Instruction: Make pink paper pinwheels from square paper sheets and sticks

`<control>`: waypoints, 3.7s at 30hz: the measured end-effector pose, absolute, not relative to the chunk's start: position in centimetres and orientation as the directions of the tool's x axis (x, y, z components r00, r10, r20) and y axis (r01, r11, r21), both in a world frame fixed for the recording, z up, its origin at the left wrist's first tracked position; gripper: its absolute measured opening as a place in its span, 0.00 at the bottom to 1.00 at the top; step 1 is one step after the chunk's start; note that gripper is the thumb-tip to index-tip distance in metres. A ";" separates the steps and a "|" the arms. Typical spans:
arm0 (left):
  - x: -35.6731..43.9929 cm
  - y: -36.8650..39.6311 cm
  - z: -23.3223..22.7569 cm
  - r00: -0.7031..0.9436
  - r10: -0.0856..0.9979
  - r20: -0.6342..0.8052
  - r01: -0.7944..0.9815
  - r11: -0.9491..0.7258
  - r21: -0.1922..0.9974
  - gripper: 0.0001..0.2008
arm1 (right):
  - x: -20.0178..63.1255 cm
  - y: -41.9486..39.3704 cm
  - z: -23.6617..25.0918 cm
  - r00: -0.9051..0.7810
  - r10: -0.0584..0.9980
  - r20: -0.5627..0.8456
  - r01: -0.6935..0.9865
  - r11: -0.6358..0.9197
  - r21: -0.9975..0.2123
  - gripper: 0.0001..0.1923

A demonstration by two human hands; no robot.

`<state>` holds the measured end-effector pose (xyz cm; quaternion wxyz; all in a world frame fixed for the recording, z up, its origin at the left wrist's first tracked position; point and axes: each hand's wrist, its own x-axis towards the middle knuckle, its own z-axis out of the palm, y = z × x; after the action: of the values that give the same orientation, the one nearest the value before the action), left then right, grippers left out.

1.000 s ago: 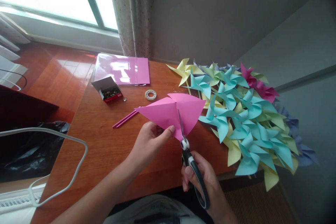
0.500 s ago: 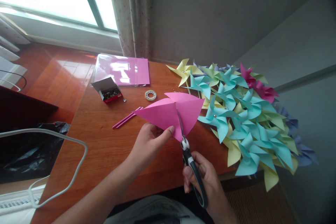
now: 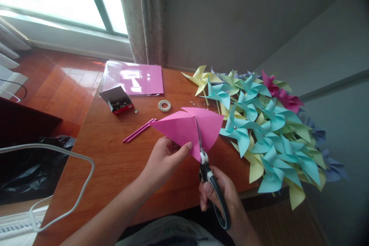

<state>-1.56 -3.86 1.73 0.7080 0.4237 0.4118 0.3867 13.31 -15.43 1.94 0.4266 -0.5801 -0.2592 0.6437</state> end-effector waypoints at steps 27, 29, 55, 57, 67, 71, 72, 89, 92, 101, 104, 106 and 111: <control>-1.6 -4.1 0.8 0.407 0.881 -0.243 -0.189 0.341 0.921 0.10 | 13.0 -15.6 1.1 0.086 0.864 -0.496 -0.236 -0.466 -0.853 0.22; -1.6 -4.1 0.8 0.407 0.881 -0.240 -0.196 0.341 0.919 0.10 | 13.0 -15.6 1.2 0.084 0.864 -0.496 -0.233 -0.467 -0.853 0.22; -3.1 -3.0 1.3 0.060 0.983 -0.172 -0.406 0.182 0.896 0.06 | 15.8 -18.8 0.7 -0.011 0.853 -0.521 -0.128 -0.518 -0.846 0.30; -3.4 -2.7 1.2 -0.028 0.985 -0.168 -0.437 0.139 0.889 0.07 | 16.8 -19.0 0.7 0.041 0.850 -0.526 -0.093 -0.521 -0.849 0.28; -3.2 -2.3 0.3 -0.029 0.988 -0.152 -0.384 0.129 0.914 0.08 | 17.8 -13.4 -0.4 0.371 0.923 -0.104 0.539 -0.305 -0.785 0.22; -3.2 -2.4 0.2 -0.008 0.988 -0.154 -0.363 0.141 0.921 0.08 | 17.2 -10.8 -0.9 0.296 0.950 0.095 0.844 -0.214 -0.491 0.18; -3.2 -2.4 0.2 -0.003 0.988 -0.153 -0.355 0.142 0.924 0.08 | 17.1 -10.2 -1.0 0.279 0.953 0.119 0.876 -0.202 -0.438 0.18; -3.1 -2.5 0.3 0.024 0.989 -0.148 -0.373 0.146 0.916 0.08 | 13.9 -6.4 -0.5 0.284 0.958 0.038 0.948 -0.275 -0.157 0.14; -3.1 -2.5 0.3 0.023 0.989 -0.146 -0.353 0.145 0.924 0.08 | 13.9 -6.4 -0.6 0.279 0.959 0.045 0.950 -0.269 -0.159 0.13; -3.0 -2.4 0.3 0.011 0.988 -0.155 -0.293 0.151 0.944 0.09 | 14.0 -6.4 -1.4 0.277 0.953 0.119 0.950 -0.253 -0.183 0.11; -3.0 -2.4 0.3 0.010 0.988 -0.155 -0.308 0.151 0.939 0.09 | 14.1 -6.4 -1.6 0.293 0.945 0.143 0.945 -0.263 -0.194 0.11; -3.1 -2.5 0.4 0.010 0.987 -0.160 -0.321 0.155 0.934 0.09 | 14.1 -6.5 -1.6 0.303 0.940 0.155 0.941 -0.270 -0.203 0.11; -3.5 -4.4 0.9 0.038 0.975 -0.218 -0.315 0.219 0.924 0.09 | 14.0 -7.2 -1.4 0.350 0.908 0.233 0.860 -0.213 -0.463 0.10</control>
<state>-3.47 -4.35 0.85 0.6269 0.3548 0.4654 0.5144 14.00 -7.20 -1.44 0.2655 -0.7774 -0.5685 0.0445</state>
